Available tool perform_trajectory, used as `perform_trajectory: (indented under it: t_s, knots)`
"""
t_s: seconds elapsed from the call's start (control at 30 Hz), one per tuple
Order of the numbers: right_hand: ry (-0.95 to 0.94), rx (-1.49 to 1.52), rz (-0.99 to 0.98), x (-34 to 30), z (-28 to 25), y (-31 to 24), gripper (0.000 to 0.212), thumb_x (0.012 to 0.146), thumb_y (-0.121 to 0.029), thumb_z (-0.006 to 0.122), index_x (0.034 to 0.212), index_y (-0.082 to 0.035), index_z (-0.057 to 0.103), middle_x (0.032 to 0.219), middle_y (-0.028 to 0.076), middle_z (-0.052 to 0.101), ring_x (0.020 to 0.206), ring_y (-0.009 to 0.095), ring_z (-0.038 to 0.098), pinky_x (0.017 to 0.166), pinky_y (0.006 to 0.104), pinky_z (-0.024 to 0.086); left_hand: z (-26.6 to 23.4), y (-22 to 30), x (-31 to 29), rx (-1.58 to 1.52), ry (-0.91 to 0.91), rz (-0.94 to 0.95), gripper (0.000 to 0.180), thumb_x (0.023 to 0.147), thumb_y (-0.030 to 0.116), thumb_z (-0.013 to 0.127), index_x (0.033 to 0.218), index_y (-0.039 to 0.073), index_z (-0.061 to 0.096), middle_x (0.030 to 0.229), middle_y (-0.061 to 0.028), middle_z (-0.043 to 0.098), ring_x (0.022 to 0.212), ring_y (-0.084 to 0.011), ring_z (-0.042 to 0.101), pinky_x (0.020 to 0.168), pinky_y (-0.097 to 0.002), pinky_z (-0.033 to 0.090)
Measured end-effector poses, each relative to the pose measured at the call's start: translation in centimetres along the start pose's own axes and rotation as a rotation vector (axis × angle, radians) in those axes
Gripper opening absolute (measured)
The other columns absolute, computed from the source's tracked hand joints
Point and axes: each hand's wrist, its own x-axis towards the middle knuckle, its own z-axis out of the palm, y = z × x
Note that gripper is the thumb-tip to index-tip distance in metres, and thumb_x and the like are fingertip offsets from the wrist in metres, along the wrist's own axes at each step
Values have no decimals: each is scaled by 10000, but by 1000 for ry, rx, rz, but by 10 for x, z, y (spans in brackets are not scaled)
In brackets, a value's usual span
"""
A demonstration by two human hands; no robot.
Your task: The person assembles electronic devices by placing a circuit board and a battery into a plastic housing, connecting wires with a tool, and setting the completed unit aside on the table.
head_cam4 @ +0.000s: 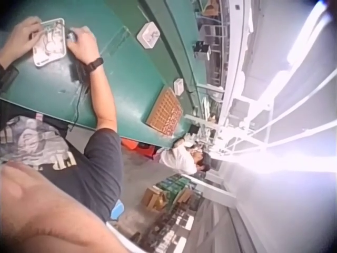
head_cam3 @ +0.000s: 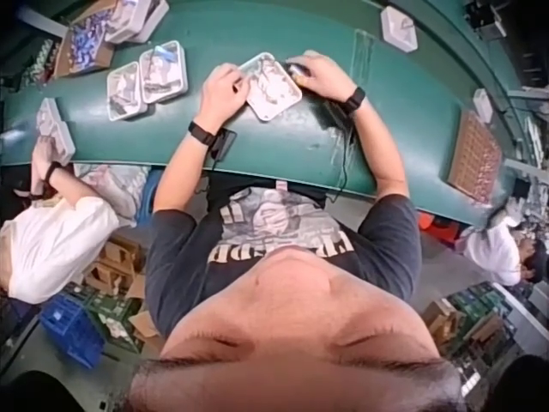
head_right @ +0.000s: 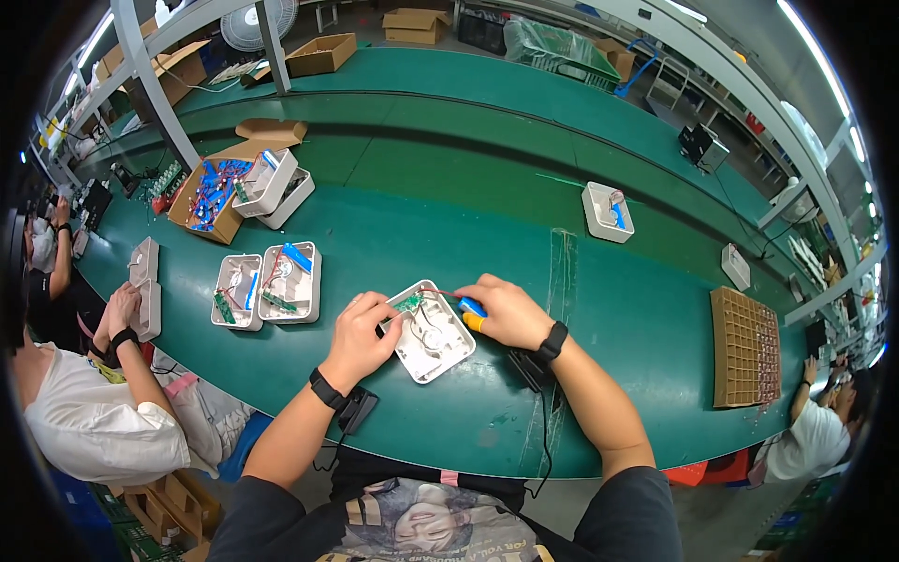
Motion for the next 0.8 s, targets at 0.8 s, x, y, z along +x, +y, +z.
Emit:
perform_trajectory:
  t_s: [0.8]
  knots:
    - [265, 192, -109, 11, 37, -29, 220, 895, -112, 804, 1108, -58, 781, 893, 95, 634, 784, 224, 648, 702, 339, 535, 0, 5, -2, -4, -24, 35, 67, 852, 74, 748, 859, 17, 713, 941, -112, 673, 843, -313, 652, 718, -423, 539]
